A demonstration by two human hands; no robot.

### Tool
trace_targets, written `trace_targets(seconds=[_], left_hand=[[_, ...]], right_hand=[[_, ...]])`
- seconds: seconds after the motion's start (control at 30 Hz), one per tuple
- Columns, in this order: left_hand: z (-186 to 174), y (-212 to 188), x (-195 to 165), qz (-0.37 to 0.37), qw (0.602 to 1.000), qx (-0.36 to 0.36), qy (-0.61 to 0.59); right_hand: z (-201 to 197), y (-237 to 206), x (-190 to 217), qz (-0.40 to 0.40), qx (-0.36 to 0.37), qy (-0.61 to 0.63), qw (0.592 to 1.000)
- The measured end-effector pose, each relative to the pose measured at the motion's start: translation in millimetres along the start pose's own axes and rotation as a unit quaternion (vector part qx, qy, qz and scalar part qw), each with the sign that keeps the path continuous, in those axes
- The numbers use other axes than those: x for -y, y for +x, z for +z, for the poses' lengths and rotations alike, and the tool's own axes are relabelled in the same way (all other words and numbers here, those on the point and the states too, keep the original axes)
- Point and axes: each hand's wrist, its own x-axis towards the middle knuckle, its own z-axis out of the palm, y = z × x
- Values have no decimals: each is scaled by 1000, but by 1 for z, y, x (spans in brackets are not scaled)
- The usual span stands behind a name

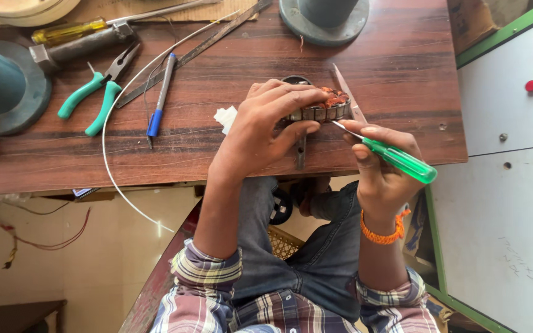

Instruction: The person sits at a workbench fitting small white slot liners into the slots of a copper-wound motor armature, pressing each liner in place by hand and with a green-handled screwdriver. They rotate the armature to reach different slots and use scissors and pliers from the bench as needed.

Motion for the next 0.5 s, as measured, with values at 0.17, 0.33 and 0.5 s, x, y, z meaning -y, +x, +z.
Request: trace_targets(seconds=[0.17, 0.33, 0.5], left_hand=[[8, -5, 2, 16, 999, -5, 47], [11, -8, 5, 2, 999, -2, 54], [9, -3, -3, -12, 999, -11, 32]], right_hand=[[22, -13, 2, -16, -79, -66, 995], [42, -26, -12, -56, -132, -66, 988], [38, -22, -6, -27, -129, -22, 991]])
